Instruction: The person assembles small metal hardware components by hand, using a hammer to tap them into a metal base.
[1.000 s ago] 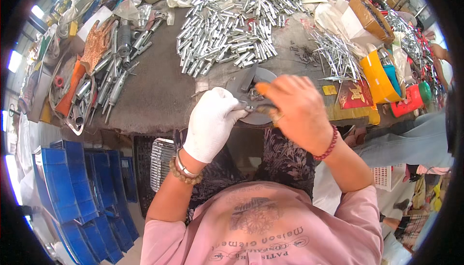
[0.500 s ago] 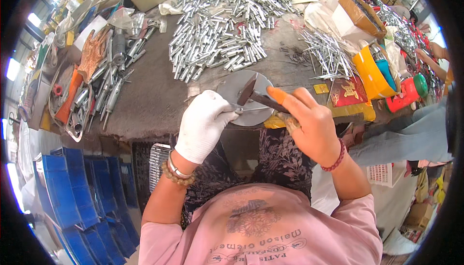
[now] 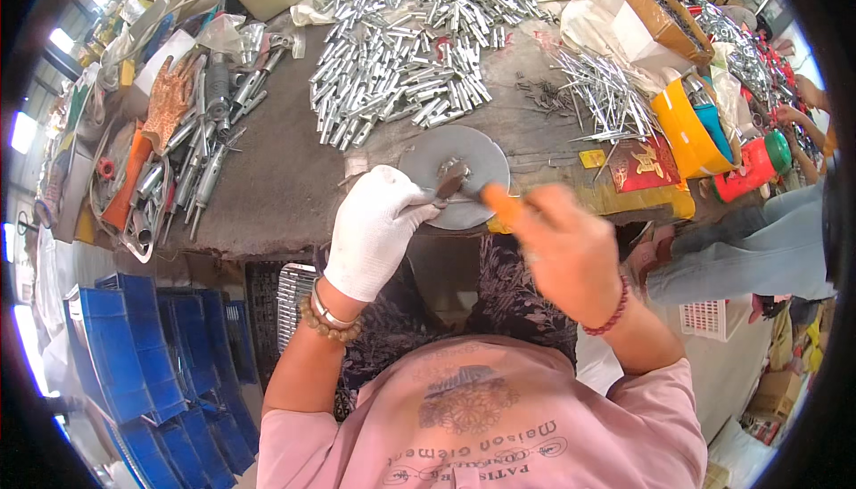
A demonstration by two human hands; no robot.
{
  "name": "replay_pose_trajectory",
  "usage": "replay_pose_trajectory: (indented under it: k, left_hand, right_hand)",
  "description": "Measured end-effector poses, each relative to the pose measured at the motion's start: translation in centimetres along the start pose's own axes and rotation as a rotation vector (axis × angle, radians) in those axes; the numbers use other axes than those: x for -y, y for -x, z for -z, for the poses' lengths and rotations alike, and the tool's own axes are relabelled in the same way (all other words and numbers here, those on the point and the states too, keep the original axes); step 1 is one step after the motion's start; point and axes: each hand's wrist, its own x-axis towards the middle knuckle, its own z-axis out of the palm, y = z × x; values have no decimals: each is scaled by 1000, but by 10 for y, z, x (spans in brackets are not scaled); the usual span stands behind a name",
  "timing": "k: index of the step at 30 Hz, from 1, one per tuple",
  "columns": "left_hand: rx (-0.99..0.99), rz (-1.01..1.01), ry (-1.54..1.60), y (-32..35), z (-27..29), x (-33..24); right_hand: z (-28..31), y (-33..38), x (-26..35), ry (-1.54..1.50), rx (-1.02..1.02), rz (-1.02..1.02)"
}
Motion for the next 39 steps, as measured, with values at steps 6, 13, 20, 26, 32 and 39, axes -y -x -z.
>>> replay_pose_trajectory:
  k: [6,13,20,26,32,39]
  left_hand:
    - [0,4,28,1,2,1]
    - [15,-41,-56,1,2,0]
    - [67,-118,-137,0,6,-2]
    - [54,-148,-152,0,5,-2]
    - [50,-120,-127,1,4,-1]
    - [44,-117,-116,3,3,2]
  right_hand:
    - [1,-5,0,58,137,10]
    - [4,-30,-25,-200,119,-270]
    - [-10,-33,-51,90,73,14]
    - [-9,-11,-37,-3,259,-96]
    - [-12,-8,-43,-3,192,-52]
    - [-11,-10,-42,-12,171,-47]
